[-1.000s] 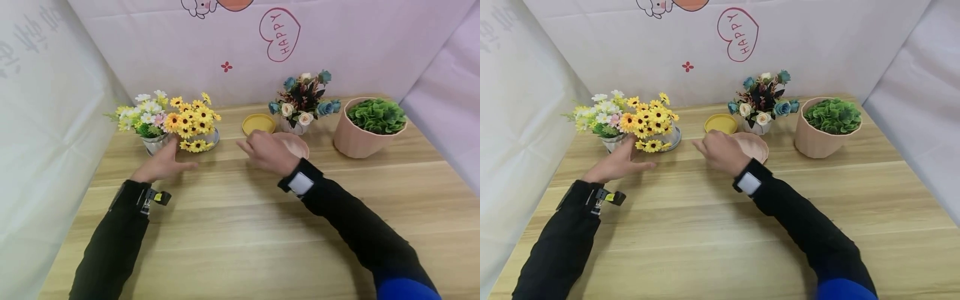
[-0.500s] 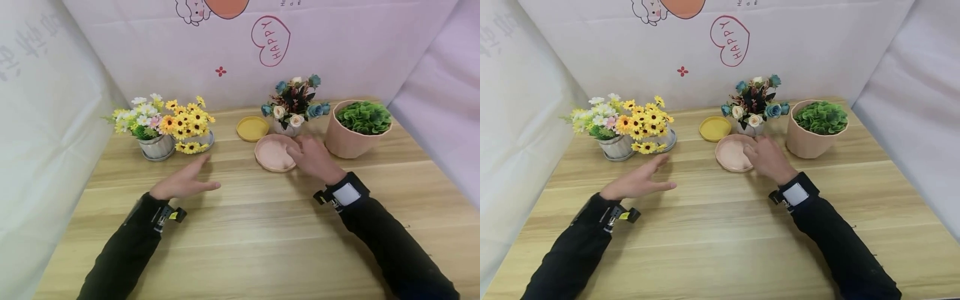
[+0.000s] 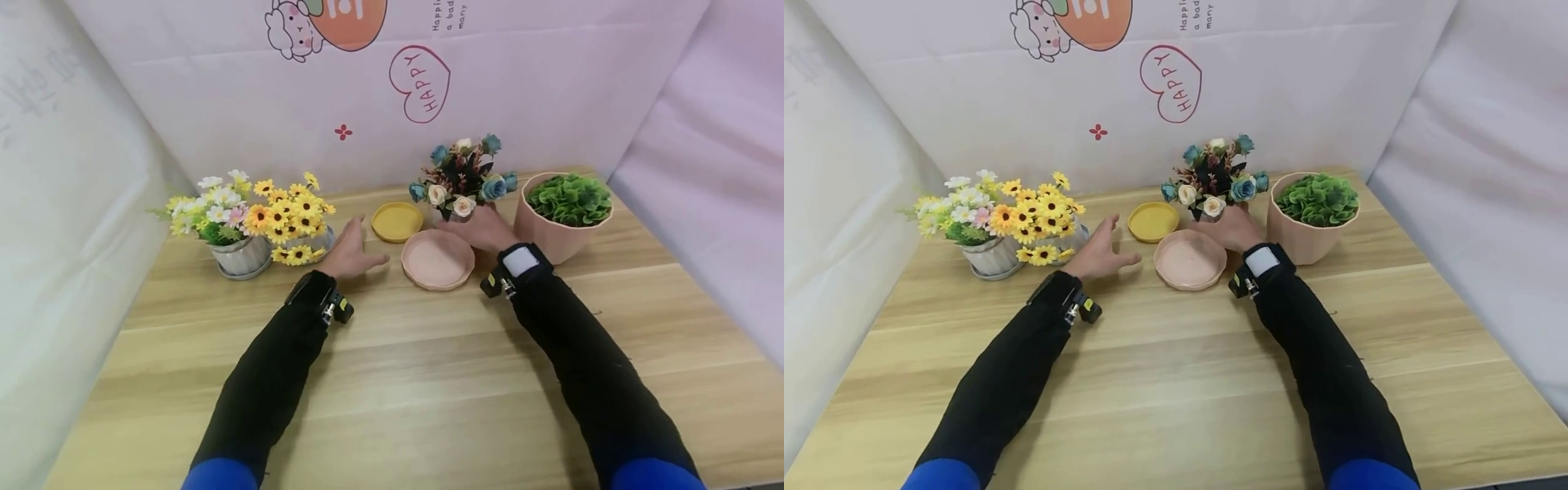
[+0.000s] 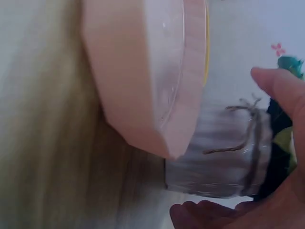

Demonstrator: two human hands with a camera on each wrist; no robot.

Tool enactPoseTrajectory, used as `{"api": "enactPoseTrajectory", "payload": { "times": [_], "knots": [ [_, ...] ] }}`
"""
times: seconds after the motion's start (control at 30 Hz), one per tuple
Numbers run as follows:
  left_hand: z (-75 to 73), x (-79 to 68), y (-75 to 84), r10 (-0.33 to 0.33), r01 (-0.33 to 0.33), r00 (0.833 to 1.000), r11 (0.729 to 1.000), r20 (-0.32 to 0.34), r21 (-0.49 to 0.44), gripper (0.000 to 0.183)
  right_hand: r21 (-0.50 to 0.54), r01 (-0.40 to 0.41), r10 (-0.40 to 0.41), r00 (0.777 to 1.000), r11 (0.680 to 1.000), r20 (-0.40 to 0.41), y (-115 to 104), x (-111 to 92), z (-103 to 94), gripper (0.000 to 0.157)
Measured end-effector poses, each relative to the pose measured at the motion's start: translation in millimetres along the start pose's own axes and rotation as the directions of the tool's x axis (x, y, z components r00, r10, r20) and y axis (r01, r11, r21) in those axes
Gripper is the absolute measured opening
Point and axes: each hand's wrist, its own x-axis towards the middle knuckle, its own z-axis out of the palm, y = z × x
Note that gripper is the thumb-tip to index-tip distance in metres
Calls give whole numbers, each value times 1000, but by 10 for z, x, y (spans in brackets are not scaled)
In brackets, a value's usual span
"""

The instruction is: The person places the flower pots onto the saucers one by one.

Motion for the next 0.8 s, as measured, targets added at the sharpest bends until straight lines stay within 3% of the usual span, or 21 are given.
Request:
{"api": "enactPoseTrajectory", "payload": {
  "times": [0.17,0.33,0.5,0.67,0.8],
  "knots": [
    [30,308,-64,-25,24,999,999,-29,-32,114,62,50,-51,999,997,16,13,186,1,88],
    [56,528,-72,21,-22,999,1000,-29,-22,121,-36,45,-43,998,998,47,76,316,-30,66],
    [101,656,-61,6,-6,1000,1000,-1,-24,124,-62,47,-45,999,997,31,130,392,-22,54],
    [123,740,-13,24,-25,998,1000,54,11,121,-141,91,-86,995,986,46,133,450,-42,63],
    [121,765,7,40,-41,998,999,51,17,112,-160,117,-110,992,980,53,106,518,-50,64]
  ]
}}
